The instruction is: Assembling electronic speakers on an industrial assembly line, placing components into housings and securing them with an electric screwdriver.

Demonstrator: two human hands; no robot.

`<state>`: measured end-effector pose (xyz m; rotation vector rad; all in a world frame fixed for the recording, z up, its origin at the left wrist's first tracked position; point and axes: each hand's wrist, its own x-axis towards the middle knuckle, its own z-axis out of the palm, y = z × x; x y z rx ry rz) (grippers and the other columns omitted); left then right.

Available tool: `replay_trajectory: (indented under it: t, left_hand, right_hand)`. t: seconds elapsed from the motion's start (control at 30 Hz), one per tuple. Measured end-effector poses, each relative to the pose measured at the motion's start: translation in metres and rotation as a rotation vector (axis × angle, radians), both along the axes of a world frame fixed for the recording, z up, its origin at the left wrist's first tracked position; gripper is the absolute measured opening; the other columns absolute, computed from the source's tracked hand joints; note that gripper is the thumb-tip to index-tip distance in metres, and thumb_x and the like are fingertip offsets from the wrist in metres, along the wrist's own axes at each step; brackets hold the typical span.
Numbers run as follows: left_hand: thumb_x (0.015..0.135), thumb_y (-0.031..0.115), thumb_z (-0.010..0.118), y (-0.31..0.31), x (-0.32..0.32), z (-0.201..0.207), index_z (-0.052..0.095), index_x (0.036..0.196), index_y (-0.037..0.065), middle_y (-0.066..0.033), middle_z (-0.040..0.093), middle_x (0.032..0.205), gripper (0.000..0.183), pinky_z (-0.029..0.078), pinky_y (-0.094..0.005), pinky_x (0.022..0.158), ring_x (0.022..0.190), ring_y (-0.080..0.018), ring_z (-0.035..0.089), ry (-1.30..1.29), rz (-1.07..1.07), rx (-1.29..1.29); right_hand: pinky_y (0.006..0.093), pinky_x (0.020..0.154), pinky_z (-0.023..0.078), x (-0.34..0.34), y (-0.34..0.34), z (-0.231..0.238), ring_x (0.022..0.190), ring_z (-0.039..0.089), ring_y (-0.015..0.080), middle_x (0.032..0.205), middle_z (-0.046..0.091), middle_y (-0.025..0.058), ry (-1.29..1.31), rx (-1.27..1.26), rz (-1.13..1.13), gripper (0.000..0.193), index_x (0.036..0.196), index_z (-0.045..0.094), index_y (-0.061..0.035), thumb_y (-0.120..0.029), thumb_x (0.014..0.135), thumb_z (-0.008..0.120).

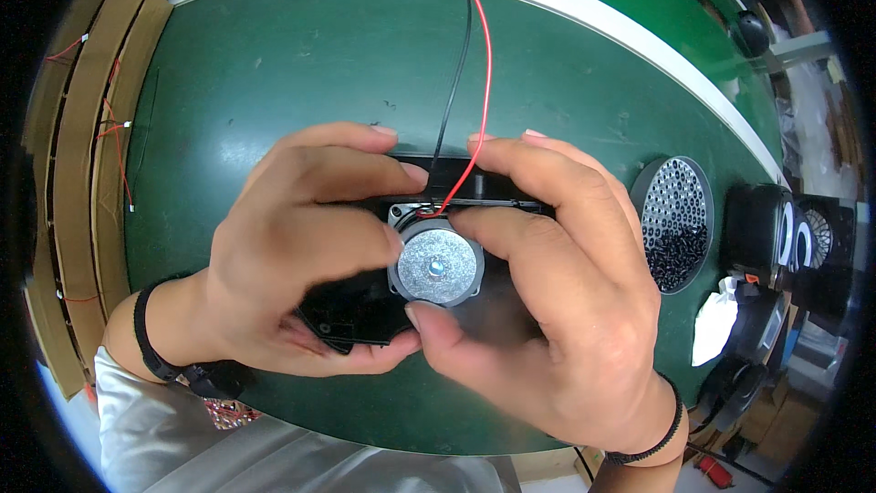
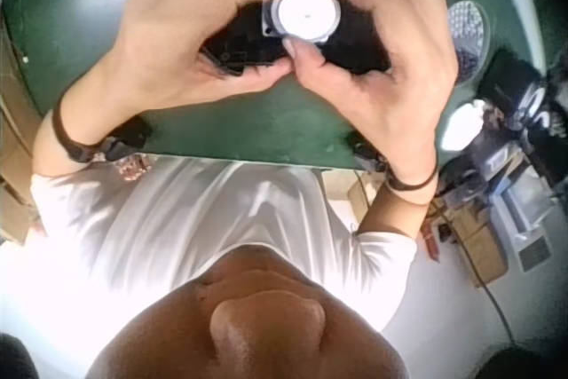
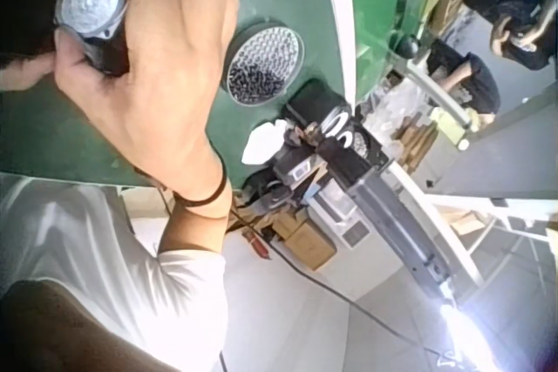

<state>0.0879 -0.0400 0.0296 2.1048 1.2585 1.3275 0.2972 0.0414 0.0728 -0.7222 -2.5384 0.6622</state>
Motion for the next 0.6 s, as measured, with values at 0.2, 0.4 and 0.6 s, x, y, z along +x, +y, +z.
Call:
replay_trajectory:
  t: [0.2, 0.4, 0.6]
  left_hand:
    - [0.064, 0.023, 0.087, 0.001, 0.005, 0.003, 0.078, 0.104, 0.012, -0.0237, 0.063, 0.115, 0.043, 0.052, -0.0558, 0.095, 0.106, -0.0359, 0.064, 0.122, 0.008, 0.066]
    - [0.063, 0.026, 0.088, -0.003, -0.008, 0.013, 0.079, 0.107, 0.013, -0.0229, 0.061, 0.116, 0.047, 0.049, -0.0567, 0.097, 0.105, -0.0384, 0.062, 0.261, -0.022, -0.001]
    - [0.061, 0.028, 0.089, 0.0, -0.001, 0.027, 0.078, 0.105, 0.011, -0.0229, 0.058, 0.118, 0.048, 0.046, -0.0563, 0.1, 0.111, -0.0411, 0.058, 0.351, -0.031, -0.055]
  right_hand:
    - [0.0426, 0.098, 0.05, 0.003, 0.001, 0.0, 0.118, 0.062, 0.0361, 0.13, 0.062, 0.0232, -0.007, 0.049, 0.004, 0.046, 0.099, 0.07, 0.0021, -0.013, 0.058, 0.085]
    - [0.0474, 0.106, 0.048, 0.014, -0.007, 0.034, 0.126, 0.059, 0.038, 0.136, 0.058, 0.0247, 0.04, 0.077, 0.011, 0.047, 0.106, 0.07, 0.005, -0.021, 0.071, 0.086]
    - [0.0421, 0.092, 0.055, 0.189, -0.019, 0.099, 0.092, 0.073, 0.024, 0.107, 0.074, 0.0164, -0.625, 1.428, -0.968, 0.023, 0.114, 0.069, 0.0019, -0.014, 0.098, 0.065]
